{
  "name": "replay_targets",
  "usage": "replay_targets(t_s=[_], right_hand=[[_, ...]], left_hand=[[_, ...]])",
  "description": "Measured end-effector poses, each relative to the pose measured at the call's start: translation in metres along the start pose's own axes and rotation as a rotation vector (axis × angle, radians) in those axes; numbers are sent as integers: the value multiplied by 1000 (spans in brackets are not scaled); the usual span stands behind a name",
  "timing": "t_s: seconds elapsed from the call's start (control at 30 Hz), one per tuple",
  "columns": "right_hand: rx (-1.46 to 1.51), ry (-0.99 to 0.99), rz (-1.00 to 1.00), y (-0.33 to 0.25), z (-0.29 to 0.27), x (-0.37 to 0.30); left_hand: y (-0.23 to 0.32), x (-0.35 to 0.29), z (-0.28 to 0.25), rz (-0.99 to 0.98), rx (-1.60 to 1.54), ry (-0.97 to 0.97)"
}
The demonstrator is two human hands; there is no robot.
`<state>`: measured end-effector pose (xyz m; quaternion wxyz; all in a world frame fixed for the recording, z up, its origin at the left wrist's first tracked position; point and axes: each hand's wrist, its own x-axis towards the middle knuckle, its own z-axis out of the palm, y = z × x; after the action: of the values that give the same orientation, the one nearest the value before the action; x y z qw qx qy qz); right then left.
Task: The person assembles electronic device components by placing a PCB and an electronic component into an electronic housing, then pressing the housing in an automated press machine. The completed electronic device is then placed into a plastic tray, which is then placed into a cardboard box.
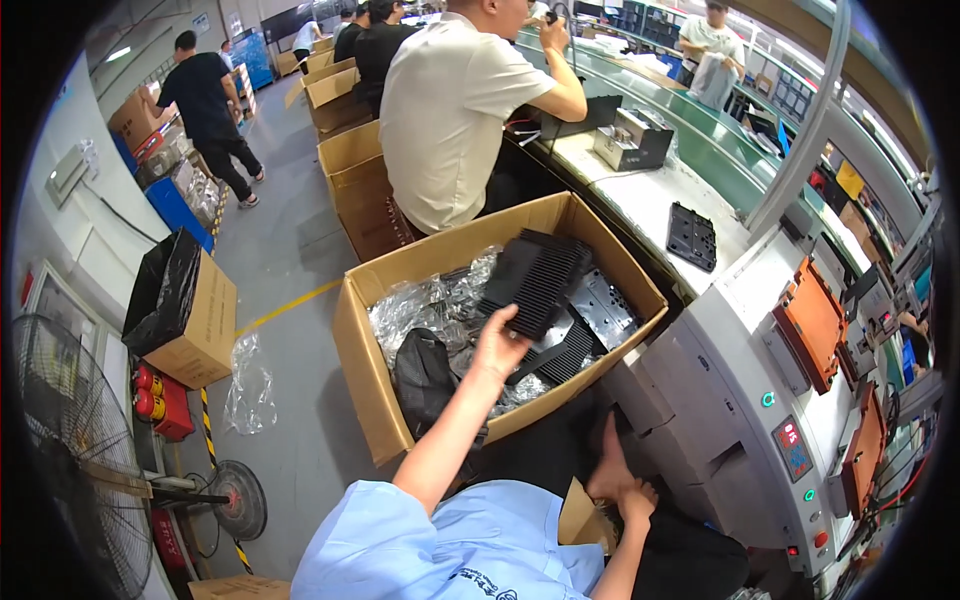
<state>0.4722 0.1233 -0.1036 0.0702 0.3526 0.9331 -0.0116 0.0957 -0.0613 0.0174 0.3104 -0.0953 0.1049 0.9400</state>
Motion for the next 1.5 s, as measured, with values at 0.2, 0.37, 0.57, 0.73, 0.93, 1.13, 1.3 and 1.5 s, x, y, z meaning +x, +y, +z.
replay_targets(t_s=[0.2, 0.37, 0.57, 0.73, 0.93, 1.13, 1.3, 1.5], right_hand=[[329, -561, 194, -34, -2, -14], [682, -447, 144, -62, 9, -30], [658, -411, 210, -51, 40, -21], [569, -446, 263, -54, 39, -15], [653, -496, 249, -57, 33, -11], [698, -524, 220, -56, 24, -7], [698, -563, 191, -52, 33, -6], [733, -548, 194, -51, 28, -7]], left_hand=[[-31, 4, -13, -76, 351, 48], [-47, -3, -7, 7, 613, 56], [-58, -4, -5, -63, 721, 49], [-61, -1, -9, -64, 759, 64], [-52, 5, -19, -123, 859, 136], [-53, -1, -11, -115, 778, 149], [-58, 6, -9, -144, 662, 68], [-91, 43, -4, -145, 576, -38]])
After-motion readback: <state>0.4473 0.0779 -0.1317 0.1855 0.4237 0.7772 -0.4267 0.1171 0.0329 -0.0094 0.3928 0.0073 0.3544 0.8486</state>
